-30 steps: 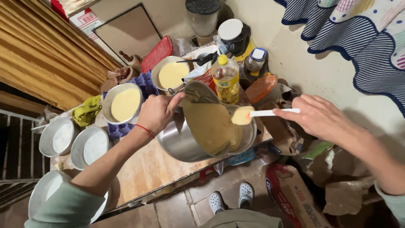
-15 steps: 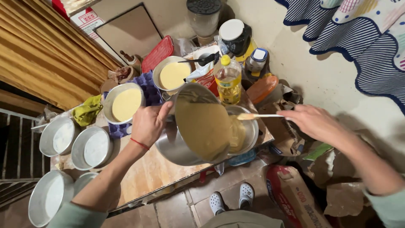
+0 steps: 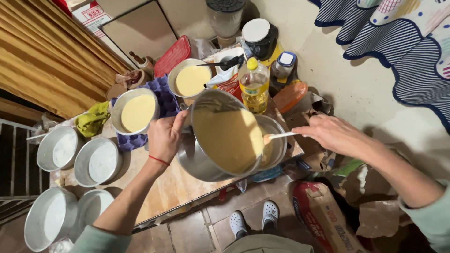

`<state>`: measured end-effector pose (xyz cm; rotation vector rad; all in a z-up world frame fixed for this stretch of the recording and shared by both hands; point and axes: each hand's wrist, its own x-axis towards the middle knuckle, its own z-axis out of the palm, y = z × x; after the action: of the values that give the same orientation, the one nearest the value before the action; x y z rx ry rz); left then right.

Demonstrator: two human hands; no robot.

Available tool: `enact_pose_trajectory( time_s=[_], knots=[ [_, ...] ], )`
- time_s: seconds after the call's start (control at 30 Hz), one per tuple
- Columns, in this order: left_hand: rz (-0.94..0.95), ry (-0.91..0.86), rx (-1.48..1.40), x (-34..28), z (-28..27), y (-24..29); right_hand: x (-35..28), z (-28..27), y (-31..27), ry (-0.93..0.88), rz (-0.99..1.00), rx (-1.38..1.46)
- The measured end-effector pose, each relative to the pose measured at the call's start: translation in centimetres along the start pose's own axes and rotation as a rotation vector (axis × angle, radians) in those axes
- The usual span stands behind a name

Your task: Measure, mix, and pour batter into cake molds and weigh them.

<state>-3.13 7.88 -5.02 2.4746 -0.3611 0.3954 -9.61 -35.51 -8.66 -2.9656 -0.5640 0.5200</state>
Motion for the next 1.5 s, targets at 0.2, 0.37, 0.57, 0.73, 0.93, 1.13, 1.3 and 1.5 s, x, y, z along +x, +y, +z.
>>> enact_pose_trajectory(
  time_s=[0.2,0.37,0.57,0.73,0.93,1.13,1.3,1.5],
  knots=[
    [-0.22,0.062,-0.141,-1.7,0.4,-0.5,-2.6,0.2,0.3,0.052,0.006,0.053],
    [-0.271,0.121,-0.264,-3.8,-0.4,-1.7,-2.0,3.5,2.7,0.064,0.091,0.097],
    [-0.451,0.154,-0.513,-6.9,-1.5,-4.1,-1.2,8.0,5.0,-0.079,0.357,0.401],
    [-0.547,0.184,-0.58,-9.4,-2.4,-5.0,-0.4,15.7,10.7,0.003,0.355,0.863],
    [-0.571,0.207,-0.555,-11.5,-3.2,-6.4,-1.7,15.7,9.1,-0.045,0.479,1.133],
    [-0.607,0.261,-0.632,-13.7,-2.6,-8.3,-2.7,17.2,8.9,0.028,0.477,1.184],
    [-0.641,0.284,-0.681,-16.1,-1.0,-10.4,-5.0,13.8,5.7,0.025,0.338,1.296],
    [-0.611,0.284,-0.734,-17.9,1.4,-12.9,-5.1,10.0,4.4,0.011,0.489,1.493]
  ],
)
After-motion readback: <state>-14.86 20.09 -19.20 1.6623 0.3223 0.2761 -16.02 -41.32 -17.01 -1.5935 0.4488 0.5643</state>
